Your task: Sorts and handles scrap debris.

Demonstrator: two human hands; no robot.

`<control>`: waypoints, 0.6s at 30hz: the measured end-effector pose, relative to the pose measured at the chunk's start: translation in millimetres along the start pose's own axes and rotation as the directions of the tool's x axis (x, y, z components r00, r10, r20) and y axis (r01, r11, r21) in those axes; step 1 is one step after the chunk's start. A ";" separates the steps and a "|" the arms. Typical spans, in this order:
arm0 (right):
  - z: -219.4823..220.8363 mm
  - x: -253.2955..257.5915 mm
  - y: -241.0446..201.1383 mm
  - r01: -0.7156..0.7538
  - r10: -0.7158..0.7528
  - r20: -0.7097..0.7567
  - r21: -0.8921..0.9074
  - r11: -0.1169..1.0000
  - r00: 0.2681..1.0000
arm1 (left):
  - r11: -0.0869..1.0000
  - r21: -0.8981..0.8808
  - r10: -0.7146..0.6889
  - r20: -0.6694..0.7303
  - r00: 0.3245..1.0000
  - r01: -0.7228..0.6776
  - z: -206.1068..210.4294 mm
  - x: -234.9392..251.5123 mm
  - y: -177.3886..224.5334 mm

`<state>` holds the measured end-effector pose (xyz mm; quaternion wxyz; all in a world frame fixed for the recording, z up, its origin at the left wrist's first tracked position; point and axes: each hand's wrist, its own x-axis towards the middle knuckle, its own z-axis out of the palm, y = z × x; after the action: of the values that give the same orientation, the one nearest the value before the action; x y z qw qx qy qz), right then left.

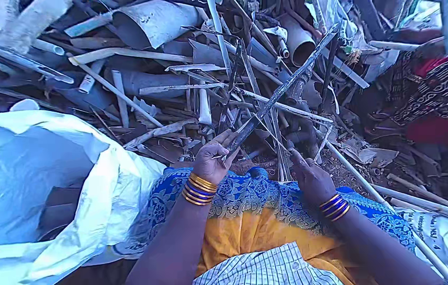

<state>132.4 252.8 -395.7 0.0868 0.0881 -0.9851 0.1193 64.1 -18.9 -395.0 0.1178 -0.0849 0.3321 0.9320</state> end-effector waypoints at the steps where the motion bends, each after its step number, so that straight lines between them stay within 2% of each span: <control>1: 4.4 -7.5 -8.8 0.108 -0.108 -0.051 0.004 0.994 0.993 | 1.000 -0.008 0.023 -0.023 0.999 -0.023 -0.3 0.8 0.4; 2: 8.2 -11.2 -13.9 0.184 -0.184 -0.101 -0.008 0.983 0.978 | 0.999 -0.008 0.038 -0.034 0.999 -0.039 0.1 1.8 0.7; 3: 9.7 -10.0 -14.2 0.186 -0.187 -0.115 -0.020 0.982 0.976 | 0.999 0.000 0.042 -0.030 0.999 -0.042 0.6 2.5 0.4; 5: 8.6 0.0 -5.8 0.011 -0.012 -0.061 -0.018 1.000 0.998 | 0.999 0.028 0.038 -0.012 0.999 -0.037 1.5 1.4 -2.7; 6: 7.8 6.0 -2.2 -0.043 0.042 -0.040 -0.018 0.999 0.998 | 0.998 0.039 0.045 -0.010 0.999 -0.044 2.3 1.5 -4.1; 7: 6.8 6.8 -4.1 -0.037 0.037 -0.021 -0.008 0.999 0.999 | 0.997 0.051 0.054 -0.018 0.998 -0.053 2.3 1.6 -4.9; 10: 8.7 -4.0 -18.2 0.204 -0.204 -0.075 -0.012 0.979 0.976 | 0.989 0.113 0.102 -0.052 0.993 -0.096 2.0 3.2 -5.4; 11: 10.3 -1.5 -15.3 0.220 -0.222 -0.097 -0.027 0.975 0.970 | 0.986 0.135 0.107 -0.051 0.993 -0.100 3.0 2.7 -5.5; 12: 10.7 2.9 -9.6 0.162 -0.164 -0.079 -0.039 0.986 0.983 | 0.982 0.161 0.104 -0.033 0.994 -0.098 3.3 0.9 -6.7; 14: 4.7 17.1 -1.9 -0.061 0.063 0.051 -0.050 0.997 0.997 | 0.974 0.203 0.107 0.000 0.994 -0.105 4.8 -0.6 -9.9; 15: 2.6 19.4 -4.4 -0.089 0.093 0.080 -0.048 0.995 0.992 | 0.972 0.209 0.114 -0.007 0.993 -0.110 5.5 -0.5 -10.1; 16: 0.2 17.9 -11.8 -0.054 0.057 0.089 -0.027 0.998 0.994 | 0.969 0.216 0.127 -0.016 0.992 -0.120 6.2 0.5 -8.4; 18: 0.9 4.0 -25.5 0.123 -0.123 0.024 0.009 0.992 0.992 | 0.957 0.250 0.158 -0.019 0.987 -0.148 4.8 1.7 -6.9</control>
<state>133.3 227.5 -390.2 0.0816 0.1503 -0.9784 0.1162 63.9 -10.5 -395.8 0.0486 -0.0616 0.4539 0.8876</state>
